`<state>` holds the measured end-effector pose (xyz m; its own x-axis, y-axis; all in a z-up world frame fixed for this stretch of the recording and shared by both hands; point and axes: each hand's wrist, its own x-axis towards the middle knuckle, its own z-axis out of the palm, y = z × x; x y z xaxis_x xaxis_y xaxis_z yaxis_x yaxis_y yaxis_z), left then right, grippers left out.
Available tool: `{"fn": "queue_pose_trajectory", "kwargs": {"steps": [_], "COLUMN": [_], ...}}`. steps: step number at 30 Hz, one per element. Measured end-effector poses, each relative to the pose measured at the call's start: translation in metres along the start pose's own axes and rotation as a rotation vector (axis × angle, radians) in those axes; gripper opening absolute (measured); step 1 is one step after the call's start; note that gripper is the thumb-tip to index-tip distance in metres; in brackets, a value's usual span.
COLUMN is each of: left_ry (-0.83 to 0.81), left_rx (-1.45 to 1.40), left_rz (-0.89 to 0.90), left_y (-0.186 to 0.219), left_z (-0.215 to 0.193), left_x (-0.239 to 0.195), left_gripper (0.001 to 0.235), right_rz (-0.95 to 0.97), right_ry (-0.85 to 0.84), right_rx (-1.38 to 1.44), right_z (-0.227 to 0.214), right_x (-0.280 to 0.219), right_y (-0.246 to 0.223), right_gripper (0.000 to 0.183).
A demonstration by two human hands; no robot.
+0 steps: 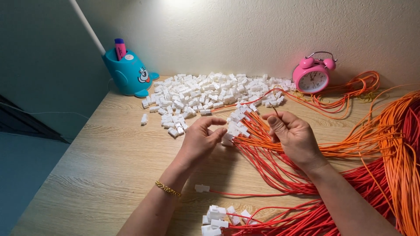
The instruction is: The person repeatedly picks up white plastic connectors and orange wires from a wooden desk, then inserts the wire ends into the connectors. The person handles the wires and connectors by hand, organizing them into bundles as the task progresses.
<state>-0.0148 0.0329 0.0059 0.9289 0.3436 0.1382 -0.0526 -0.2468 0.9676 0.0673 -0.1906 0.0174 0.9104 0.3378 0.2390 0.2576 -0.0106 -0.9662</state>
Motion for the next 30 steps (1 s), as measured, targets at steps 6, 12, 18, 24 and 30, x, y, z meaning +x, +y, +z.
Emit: {"fn": "queue_pose_trajectory", "kwargs": {"steps": [6,12,18,24,30], "left_ry": [-0.321,-0.611,-0.595,-0.49,-0.313], "left_rx": [0.28,0.671,0.76,0.266,-0.4], "left_rz": [-0.102,-0.108,0.065,-0.072,-0.172], "left_y": [0.044,0.047,0.037,0.039,0.001], "left_z": [-0.043,-0.063,-0.058,-0.049,-0.002], "left_x": [-0.026,-0.068,-0.078,-0.045,0.004], "left_gripper": [0.04,0.046,0.018,0.019,0.03], "right_rz": [-0.03,-0.032,-0.02,-0.018,-0.105], "right_ry": [-0.049,-0.101,-0.108,-0.07,-0.058], "right_rx": [0.032,0.031,-0.04,-0.082,-0.191], "right_z": [0.0,-0.004,-0.002,0.002,0.0], "right_x": [0.001,0.002,-0.003,-0.006,-0.005], "right_y": [-0.003,-0.001,-0.001,-0.013,-0.016], "right_gripper": [0.028,0.022,0.019,0.017,0.019]}}
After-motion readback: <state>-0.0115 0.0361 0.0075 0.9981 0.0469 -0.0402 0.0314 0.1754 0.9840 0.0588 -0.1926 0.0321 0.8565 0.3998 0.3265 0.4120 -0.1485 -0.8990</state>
